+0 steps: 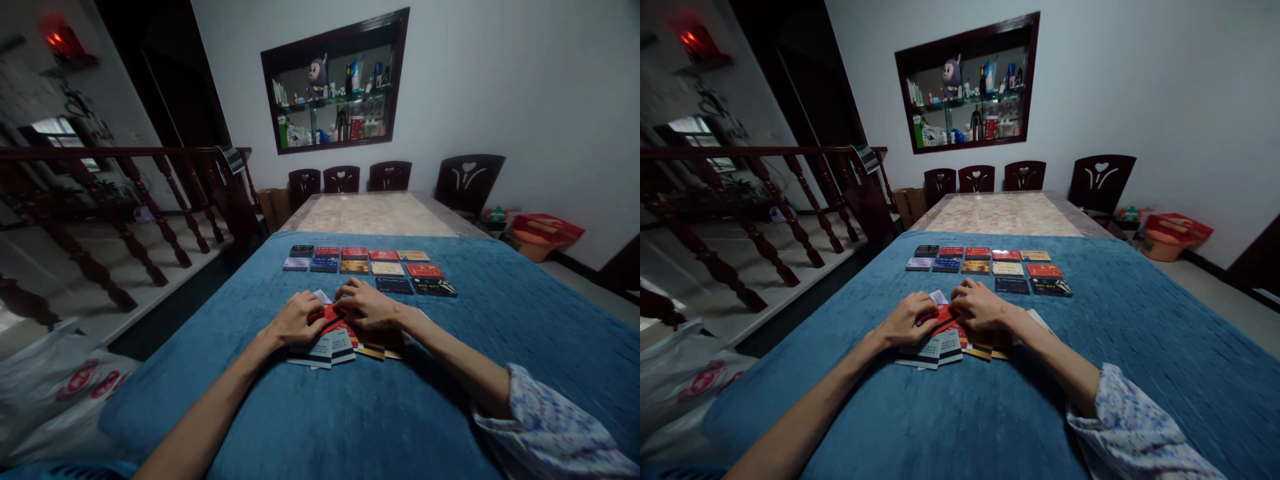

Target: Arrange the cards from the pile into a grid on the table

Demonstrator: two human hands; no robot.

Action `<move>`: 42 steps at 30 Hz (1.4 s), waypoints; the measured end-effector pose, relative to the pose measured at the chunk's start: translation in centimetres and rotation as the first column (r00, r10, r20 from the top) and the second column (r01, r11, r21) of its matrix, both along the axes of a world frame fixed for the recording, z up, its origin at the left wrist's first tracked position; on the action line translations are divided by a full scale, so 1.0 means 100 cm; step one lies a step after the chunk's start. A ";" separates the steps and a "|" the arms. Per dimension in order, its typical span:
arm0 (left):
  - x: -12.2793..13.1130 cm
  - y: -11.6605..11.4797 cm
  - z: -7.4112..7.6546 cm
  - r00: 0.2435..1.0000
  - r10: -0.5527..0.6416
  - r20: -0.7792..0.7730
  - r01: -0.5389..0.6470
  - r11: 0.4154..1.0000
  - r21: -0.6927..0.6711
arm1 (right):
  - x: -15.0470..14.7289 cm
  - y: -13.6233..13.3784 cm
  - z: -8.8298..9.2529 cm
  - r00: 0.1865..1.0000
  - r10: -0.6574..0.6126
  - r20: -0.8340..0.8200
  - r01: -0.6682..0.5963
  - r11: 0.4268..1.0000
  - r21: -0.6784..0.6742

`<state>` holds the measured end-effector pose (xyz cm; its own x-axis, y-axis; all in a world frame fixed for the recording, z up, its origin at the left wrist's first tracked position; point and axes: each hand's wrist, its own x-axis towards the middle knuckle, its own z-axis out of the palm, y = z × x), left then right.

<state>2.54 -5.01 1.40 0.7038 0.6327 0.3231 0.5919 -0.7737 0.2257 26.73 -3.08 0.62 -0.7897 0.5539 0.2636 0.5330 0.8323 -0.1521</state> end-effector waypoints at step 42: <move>-0.027 0.014 0.002 0.992 -0.063 0.112 0.069 0.996 -0.052 | -0.004 -0.001 -0.004 0.976 -0.064 -0.208 0.069 0.997 0.017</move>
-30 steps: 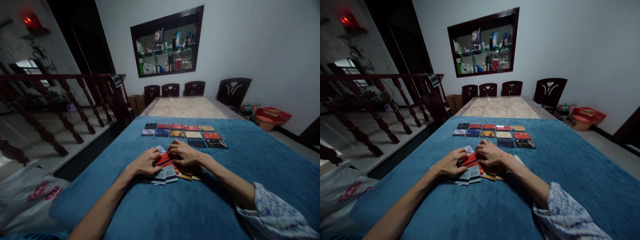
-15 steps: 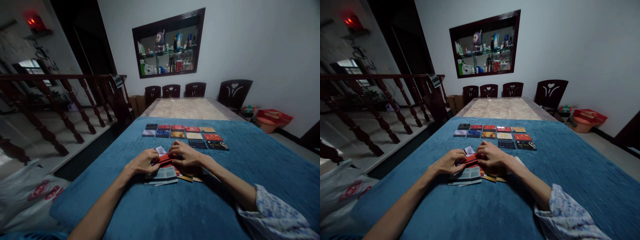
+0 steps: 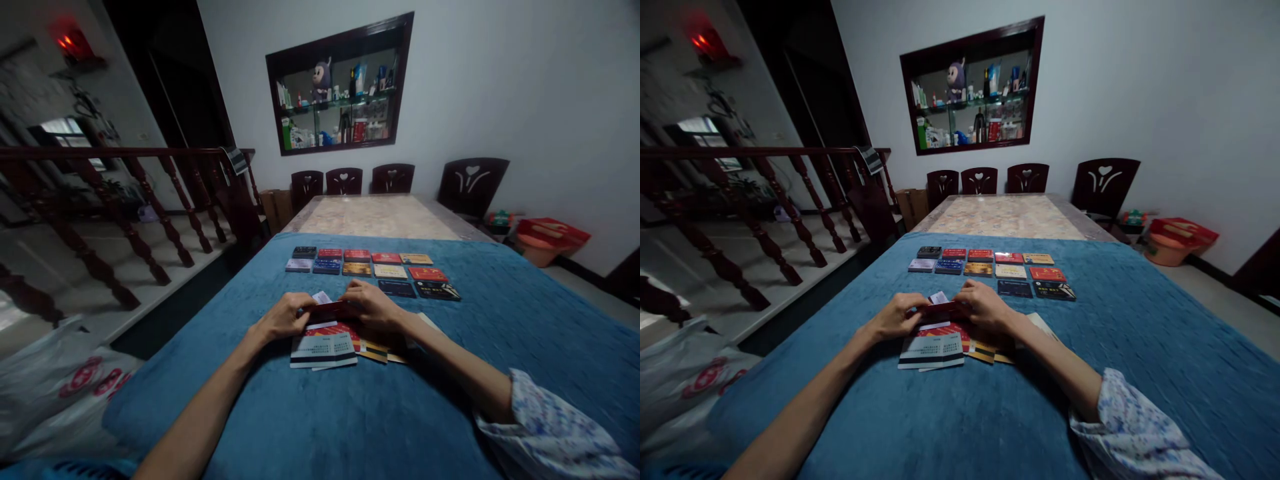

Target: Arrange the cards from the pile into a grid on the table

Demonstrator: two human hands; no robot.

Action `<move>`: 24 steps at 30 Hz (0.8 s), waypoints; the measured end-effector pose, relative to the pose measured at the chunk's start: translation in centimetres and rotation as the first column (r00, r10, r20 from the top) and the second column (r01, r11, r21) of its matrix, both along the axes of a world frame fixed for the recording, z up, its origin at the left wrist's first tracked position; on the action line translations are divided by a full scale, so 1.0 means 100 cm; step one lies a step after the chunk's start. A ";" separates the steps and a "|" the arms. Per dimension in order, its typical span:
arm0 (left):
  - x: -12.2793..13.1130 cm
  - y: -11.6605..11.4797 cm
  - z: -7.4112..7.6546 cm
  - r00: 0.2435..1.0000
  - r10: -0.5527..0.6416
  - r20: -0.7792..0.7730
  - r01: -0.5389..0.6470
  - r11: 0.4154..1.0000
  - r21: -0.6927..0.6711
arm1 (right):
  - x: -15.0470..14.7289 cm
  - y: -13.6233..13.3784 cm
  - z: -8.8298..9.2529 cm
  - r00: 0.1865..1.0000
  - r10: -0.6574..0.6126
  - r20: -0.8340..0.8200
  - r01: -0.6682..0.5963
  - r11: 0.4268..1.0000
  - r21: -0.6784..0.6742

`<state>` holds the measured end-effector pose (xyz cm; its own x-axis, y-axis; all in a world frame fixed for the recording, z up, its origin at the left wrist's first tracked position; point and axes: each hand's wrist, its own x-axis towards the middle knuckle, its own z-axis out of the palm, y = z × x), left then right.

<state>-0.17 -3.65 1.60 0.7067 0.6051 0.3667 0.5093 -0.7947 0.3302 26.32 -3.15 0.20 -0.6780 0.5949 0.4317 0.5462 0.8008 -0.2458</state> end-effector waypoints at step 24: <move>0.005 0.002 -0.006 0.993 0.069 0.099 -0.064 0.997 -0.051 | -0.015 -0.005 -0.012 0.948 -0.299 0.112 0.296 0.954 0.044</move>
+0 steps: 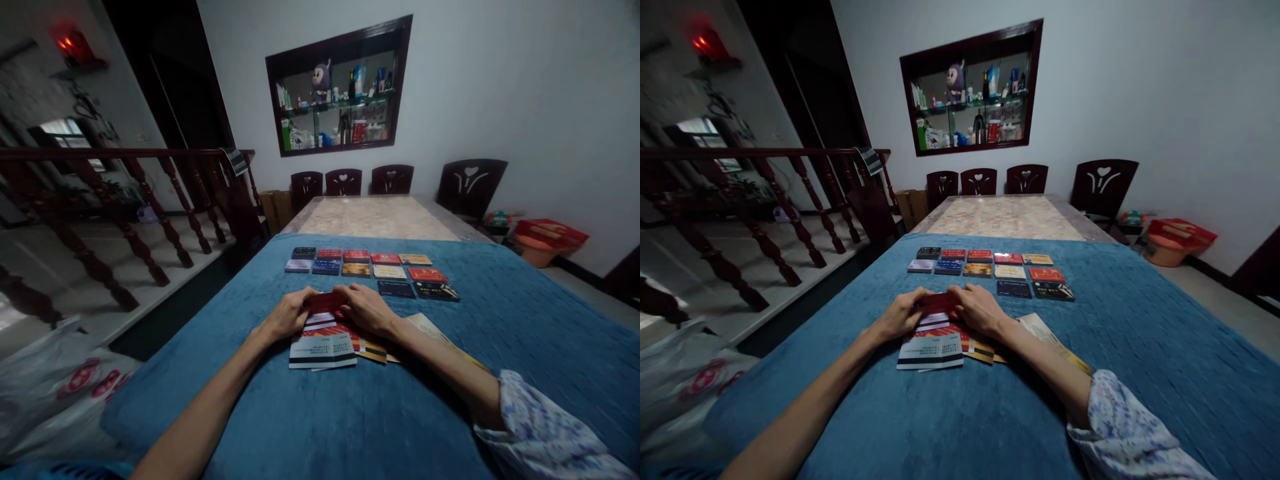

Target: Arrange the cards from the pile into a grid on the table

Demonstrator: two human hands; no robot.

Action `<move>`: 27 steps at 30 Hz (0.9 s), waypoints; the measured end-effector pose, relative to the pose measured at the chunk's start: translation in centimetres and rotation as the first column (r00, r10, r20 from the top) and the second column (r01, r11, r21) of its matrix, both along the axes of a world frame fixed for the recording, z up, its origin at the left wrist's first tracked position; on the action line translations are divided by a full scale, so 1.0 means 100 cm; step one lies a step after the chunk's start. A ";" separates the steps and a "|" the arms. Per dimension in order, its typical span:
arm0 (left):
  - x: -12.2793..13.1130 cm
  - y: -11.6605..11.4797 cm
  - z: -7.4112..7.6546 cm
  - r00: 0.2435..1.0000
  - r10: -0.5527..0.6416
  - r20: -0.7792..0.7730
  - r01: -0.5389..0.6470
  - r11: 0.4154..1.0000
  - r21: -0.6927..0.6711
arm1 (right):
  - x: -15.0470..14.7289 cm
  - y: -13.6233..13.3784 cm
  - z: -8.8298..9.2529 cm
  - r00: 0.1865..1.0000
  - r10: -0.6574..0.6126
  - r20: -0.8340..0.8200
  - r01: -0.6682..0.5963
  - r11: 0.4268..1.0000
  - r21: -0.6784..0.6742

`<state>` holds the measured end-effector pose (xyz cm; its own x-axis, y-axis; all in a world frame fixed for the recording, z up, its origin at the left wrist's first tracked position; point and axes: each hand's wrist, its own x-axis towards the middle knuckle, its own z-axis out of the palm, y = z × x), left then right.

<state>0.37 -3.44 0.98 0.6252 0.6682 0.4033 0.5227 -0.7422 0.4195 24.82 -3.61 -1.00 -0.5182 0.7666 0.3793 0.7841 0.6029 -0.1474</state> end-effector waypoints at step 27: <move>0.005 0.007 -0.013 0.995 0.094 0.014 -0.095 0.994 0.061 | 0.002 0.002 0.003 0.998 0.053 -0.023 -0.051 0.996 0.069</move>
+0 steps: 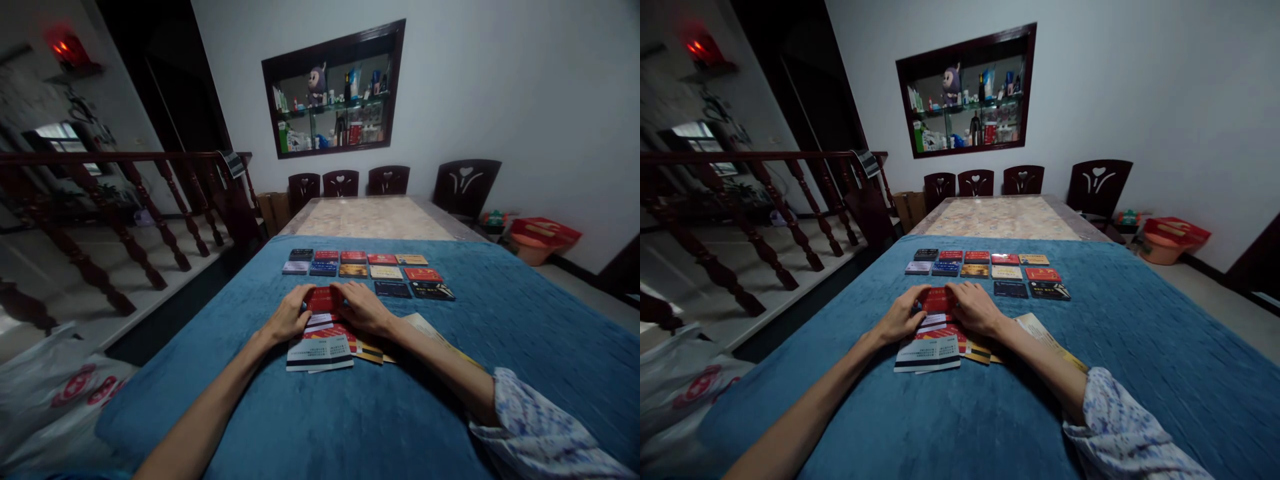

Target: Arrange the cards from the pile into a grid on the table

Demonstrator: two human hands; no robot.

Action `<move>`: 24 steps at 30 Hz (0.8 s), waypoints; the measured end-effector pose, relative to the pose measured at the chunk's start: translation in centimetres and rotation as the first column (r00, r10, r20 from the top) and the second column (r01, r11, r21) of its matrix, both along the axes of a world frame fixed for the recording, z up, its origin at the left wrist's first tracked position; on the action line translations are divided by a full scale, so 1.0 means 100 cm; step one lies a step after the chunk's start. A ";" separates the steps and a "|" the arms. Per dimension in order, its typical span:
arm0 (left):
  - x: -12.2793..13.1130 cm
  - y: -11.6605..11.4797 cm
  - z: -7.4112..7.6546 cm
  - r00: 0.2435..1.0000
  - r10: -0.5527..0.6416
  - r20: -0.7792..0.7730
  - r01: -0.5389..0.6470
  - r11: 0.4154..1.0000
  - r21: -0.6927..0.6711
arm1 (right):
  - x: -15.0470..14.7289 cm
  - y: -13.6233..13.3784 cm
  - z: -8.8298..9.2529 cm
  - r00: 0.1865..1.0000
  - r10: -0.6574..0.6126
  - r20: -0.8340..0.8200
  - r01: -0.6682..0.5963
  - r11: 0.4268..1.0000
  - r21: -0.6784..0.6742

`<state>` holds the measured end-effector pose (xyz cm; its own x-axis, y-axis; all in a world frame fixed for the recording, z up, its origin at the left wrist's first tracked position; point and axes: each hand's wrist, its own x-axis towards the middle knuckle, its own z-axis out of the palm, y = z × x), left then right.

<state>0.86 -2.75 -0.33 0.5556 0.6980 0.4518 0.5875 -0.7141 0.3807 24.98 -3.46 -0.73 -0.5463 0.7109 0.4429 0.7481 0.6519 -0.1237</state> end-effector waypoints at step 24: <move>0.012 0.005 0.004 0.992 0.082 -0.099 -0.077 0.995 0.056 | 0.014 0.004 0.019 0.994 -0.082 0.078 0.082 0.997 -0.001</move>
<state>2.02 -2.27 0.09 0.5440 0.7188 0.4329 0.6771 -0.6807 0.2796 26.36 -3.02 1.19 -0.5185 0.7566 0.3983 0.8065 0.5875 -0.0661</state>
